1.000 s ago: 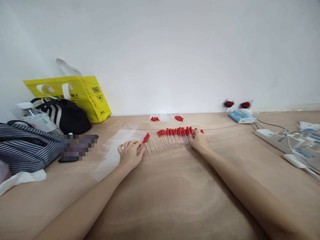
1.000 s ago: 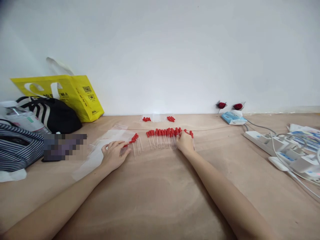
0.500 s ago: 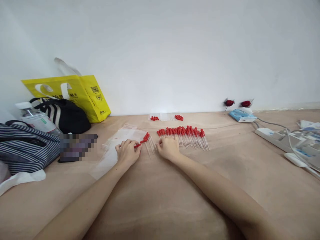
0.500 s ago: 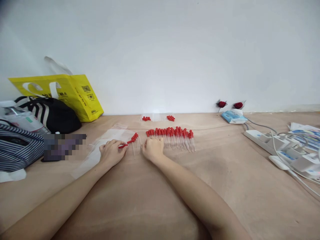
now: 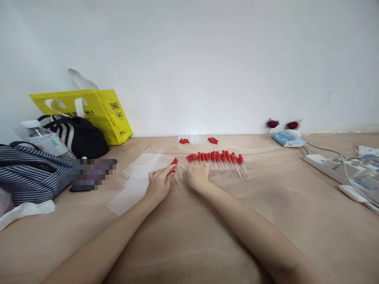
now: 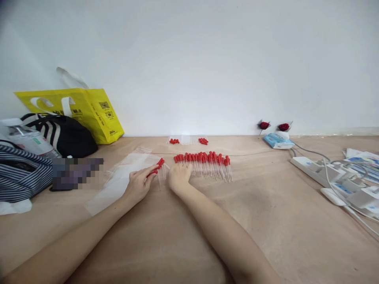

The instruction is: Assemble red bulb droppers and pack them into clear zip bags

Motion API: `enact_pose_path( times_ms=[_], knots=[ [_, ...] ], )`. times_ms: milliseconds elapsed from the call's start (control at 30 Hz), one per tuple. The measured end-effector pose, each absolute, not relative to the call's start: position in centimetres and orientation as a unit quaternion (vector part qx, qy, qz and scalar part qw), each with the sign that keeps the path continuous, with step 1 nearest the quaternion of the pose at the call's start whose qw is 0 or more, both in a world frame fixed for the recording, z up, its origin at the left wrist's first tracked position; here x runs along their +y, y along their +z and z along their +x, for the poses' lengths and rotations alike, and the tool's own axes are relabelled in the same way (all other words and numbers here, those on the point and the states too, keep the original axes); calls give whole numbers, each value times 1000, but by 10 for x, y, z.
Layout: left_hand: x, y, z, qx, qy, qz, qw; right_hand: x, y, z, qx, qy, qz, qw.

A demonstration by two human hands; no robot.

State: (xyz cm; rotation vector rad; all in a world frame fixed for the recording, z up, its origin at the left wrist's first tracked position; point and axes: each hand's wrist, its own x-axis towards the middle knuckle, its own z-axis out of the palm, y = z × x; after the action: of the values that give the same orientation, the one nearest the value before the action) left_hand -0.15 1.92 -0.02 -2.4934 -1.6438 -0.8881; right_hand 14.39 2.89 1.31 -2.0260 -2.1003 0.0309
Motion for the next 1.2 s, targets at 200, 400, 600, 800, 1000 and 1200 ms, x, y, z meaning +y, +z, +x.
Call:
enact_pose_path(
  times_ms=[200,400,600,800,1000,1200],
  knots=[
    [-1,2,14,-452,-323,-825,-107,-8,7,204,-758,-38,-641,117],
    [-25,0,32,-352,-297,-814,-354,-32,-11,272,-833,-41,-529,155],
    [-32,11,30,-366,-263,-864,-224,-35,-7,286,-847,24,-479,230],
    [-27,3,26,-377,-235,-895,-39,-32,-22,281,-839,45,-457,293],
    [-20,-9,31,-386,-235,-892,3,-34,-30,275,-829,-7,-460,319],
    [-24,-4,36,-397,-253,-881,-48,-46,-20,263,-808,-14,-490,328]
  ],
)
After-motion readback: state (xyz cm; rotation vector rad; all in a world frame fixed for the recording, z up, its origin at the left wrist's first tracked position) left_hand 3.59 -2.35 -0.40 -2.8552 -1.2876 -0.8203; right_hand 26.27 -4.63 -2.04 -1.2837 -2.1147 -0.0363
